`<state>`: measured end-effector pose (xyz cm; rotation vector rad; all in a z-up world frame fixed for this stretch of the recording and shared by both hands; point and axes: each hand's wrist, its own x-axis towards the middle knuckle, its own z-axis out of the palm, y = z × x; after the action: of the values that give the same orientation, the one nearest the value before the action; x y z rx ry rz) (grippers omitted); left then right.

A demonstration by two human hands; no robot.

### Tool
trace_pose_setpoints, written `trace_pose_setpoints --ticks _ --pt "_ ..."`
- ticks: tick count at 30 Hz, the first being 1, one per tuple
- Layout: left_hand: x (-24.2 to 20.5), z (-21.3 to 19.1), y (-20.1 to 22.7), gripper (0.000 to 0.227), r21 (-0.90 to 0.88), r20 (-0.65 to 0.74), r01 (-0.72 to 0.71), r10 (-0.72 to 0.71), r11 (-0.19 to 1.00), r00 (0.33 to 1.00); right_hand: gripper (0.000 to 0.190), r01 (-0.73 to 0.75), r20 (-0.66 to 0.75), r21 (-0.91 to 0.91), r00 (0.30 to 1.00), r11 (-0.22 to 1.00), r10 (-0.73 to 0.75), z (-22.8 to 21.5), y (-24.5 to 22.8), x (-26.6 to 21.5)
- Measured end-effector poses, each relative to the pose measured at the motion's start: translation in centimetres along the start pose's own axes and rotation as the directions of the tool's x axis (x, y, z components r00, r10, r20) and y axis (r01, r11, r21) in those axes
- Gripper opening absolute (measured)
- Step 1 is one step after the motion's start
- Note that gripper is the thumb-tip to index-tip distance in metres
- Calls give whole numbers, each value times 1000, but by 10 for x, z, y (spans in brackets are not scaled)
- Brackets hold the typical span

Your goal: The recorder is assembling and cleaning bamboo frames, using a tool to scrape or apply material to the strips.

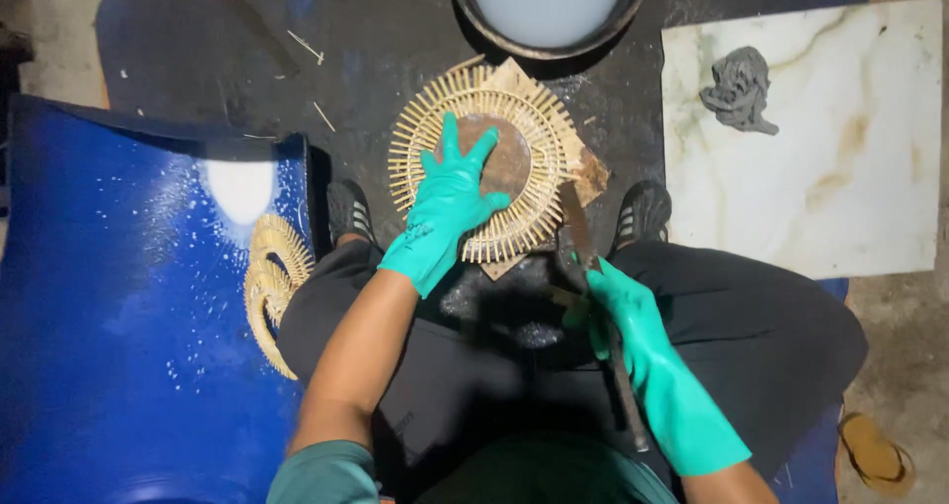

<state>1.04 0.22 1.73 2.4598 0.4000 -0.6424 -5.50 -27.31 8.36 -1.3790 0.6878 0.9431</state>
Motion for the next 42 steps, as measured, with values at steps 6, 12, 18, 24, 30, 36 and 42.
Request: trace_pose_setpoints --ticks 6,12,18,24,30,36,42 --pt "1 0 -3 101 42 93 -53 48 998 994 49 -45 -48 -54 998 998 42 18 -25 -20" --pt "-5 21 -13 99 10 -92 -228 228 974 969 51 15 46 72 999 997 -18 5 -5 -13" --pt "-6 10 -10 105 -28 32 -150 150 988 988 46 45 34 -29 998 999 -44 8 -15 -18" --pt "3 21 -23 105 -15 -26 -245 245 969 969 43 192 95 -78 978 978 -184 -5 17 -1" --pt "6 7 -11 107 9 86 -133 131 991 988 56 254 26 -67 967 965 -253 -15 -14 -1" --pt "2 29 -17 104 27 107 -172 168 985 980 61 560 -16 -24 828 828 -561 -43 -92 16" --pt "-3 35 -5 115 11 -58 -43 43 999 997 42 381 -120 -568 839 730 -531 -76 -56 134"
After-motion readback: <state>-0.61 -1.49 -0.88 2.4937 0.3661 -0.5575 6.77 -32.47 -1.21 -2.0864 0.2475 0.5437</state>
